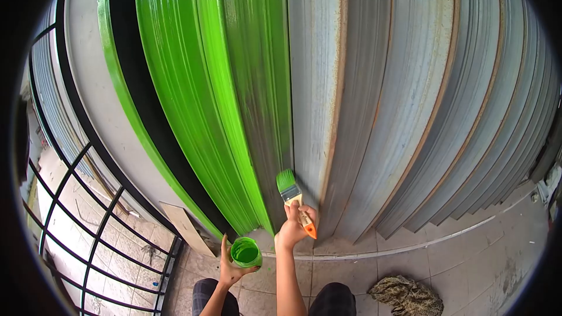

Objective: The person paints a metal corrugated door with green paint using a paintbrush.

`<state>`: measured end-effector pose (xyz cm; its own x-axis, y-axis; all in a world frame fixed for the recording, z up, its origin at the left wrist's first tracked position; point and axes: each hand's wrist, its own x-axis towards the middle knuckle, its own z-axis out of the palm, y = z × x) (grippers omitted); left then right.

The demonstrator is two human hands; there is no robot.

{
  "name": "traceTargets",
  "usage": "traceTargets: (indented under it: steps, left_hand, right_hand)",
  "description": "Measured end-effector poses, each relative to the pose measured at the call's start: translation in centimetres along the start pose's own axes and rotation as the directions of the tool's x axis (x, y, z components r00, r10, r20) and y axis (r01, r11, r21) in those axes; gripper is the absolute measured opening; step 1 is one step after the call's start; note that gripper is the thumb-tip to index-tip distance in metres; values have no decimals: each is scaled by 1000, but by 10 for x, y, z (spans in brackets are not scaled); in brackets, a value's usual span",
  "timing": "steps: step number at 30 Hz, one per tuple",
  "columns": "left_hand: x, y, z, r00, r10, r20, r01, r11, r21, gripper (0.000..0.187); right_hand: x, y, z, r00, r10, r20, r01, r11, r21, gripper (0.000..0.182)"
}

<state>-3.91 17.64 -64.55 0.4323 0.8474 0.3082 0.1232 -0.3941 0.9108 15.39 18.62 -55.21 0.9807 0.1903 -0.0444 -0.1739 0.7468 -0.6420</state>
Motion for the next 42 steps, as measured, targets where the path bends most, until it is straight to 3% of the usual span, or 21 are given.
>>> traceTargets:
  steps: [2,4,8,9,11,13,14,16,19,24,27,30,33,36,40,42]
  left_hand:
    - [-2,-3,3,1000,-8,13,7,999,50,130]
    - [-3,-12,-1,1000,-16,24,12,990,141,131]
    - [2,-9,0,996,-11,87,-6,982,191,130]
    - [2,-4,1,992,-22,123,-8,972,236,129]
    - [5,-2,5,983,-8,186,-40,966,256,126]
    - [3,-4,8,972,1,235,-71,955,290,123]
    - [3,-5,10,965,12,263,-95,947,307,122]
    - [2,-2,12,953,61,295,-166,924,346,114]
    - [3,1,14,920,178,349,-317,862,395,107]
    - [1,-3,16,890,223,398,-375,853,363,104]
    - [-1,0,17,870,234,434,-407,839,362,103]
    - [-2,0,18,848,228,479,-434,818,379,103]
    - [-3,-1,18,833,215,510,-442,812,381,103]
    - [-4,-6,19,820,202,535,-455,797,396,103]
    - [-4,-11,21,805,213,554,-499,748,437,106]
    - [-6,-10,23,800,192,569,-469,790,394,104]
  right_hand:
    - [1,28,-56,977,167,-130,-179,981,-80,23]
    - [-5,48,-115,968,218,-127,-239,954,-184,24]
    - [-29,-24,-143,955,274,112,-212,897,-389,25]
    - [-28,-40,-147,924,304,232,-182,883,-432,25]
    - [-26,-61,-146,836,304,457,-75,888,-453,18]
    - [-24,-80,-137,670,369,644,183,759,-625,15]
    - [-24,-89,-128,568,414,712,324,682,-655,13]
    - [-39,-95,-105,458,402,793,528,594,-607,10]
    - [-46,-86,-103,375,490,787,622,497,-606,13]
    - [-41,-73,-116,307,546,779,681,446,-581,15]
    - [-38,-71,-120,337,581,741,588,484,-648,15]
    - [-30,-63,-129,248,665,705,595,469,-653,14]
    - [-32,-58,-134,175,625,761,549,579,-602,11]
    - [-32,-51,-141,122,636,762,553,594,-584,11]
    - [-30,-46,-146,99,662,743,556,583,-593,14]
    - [-27,-48,-147,98,717,690,561,533,-634,18]
